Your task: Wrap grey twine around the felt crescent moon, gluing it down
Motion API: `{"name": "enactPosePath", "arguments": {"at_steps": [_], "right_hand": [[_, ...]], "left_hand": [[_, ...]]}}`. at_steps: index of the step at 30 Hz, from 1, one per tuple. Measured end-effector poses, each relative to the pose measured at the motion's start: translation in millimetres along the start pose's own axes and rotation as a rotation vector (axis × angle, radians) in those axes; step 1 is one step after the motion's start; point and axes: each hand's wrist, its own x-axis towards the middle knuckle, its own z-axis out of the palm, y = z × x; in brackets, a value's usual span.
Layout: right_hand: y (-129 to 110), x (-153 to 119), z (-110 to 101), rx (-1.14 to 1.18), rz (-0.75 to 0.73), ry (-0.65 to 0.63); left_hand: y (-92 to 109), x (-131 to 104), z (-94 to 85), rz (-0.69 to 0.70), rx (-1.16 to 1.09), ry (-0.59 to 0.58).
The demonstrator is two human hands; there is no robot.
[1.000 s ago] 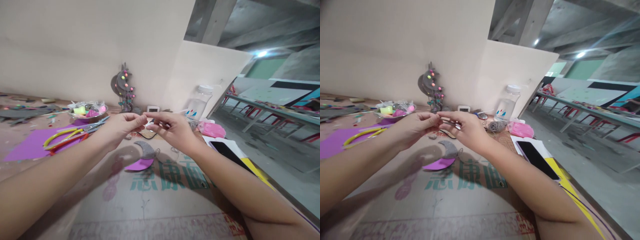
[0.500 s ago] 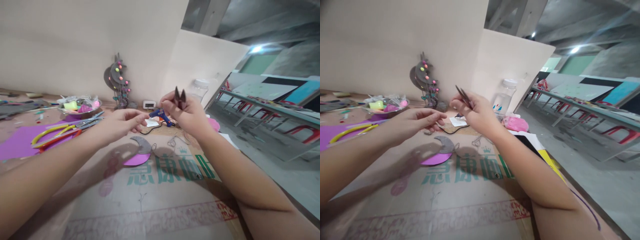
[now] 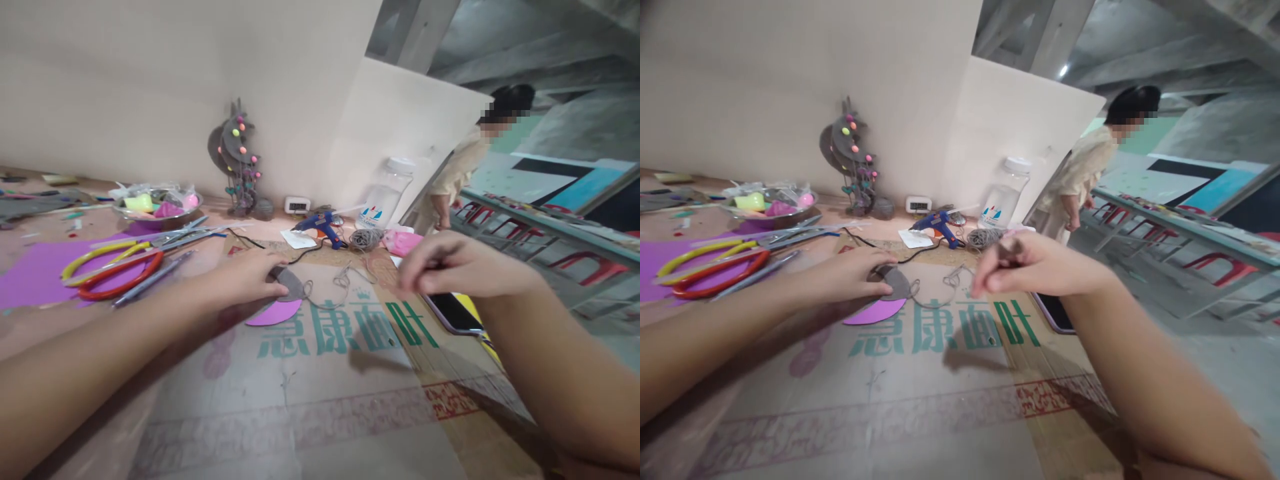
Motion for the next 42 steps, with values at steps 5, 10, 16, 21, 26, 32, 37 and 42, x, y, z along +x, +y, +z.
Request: {"name": "enactPosePath", "arguments": {"at_steps": [5,10,16,21,26,32,37,42], "right_hand": [[10,52,56,0.036,0.014,0.014],[39,72,94,0.07,0.026,0.163],[51,62,106,0.292,0.079,0.284],[41,54,117,0.437,0.052,0.239],[32,54,128,0.484,0.054,0.232],[33,56,131,0.438,0.038,0.323],[31,55,129,0.456,0.026,0.373],[41,52,115,0.348,-0.056,0.496]], "left_hand": [[1,1,3.0,-0.029,0.013,-0.013],[4,6,-14.8,-0.131,-0.146,-0.003],[13,4,-45.3,-0.182,-0.451,0.157],[23,0,-48.7,-0.171,-0.574,0.286],[26,1,-40.0,-0.181,-0.635,0.309],[33,2,-25.5,-0.163,-0.77,0.337],[35,3,-15.8,-0.136,-0.637,0.11],[30,2,-28.6,-0.133,-0.4,0.163]]}}
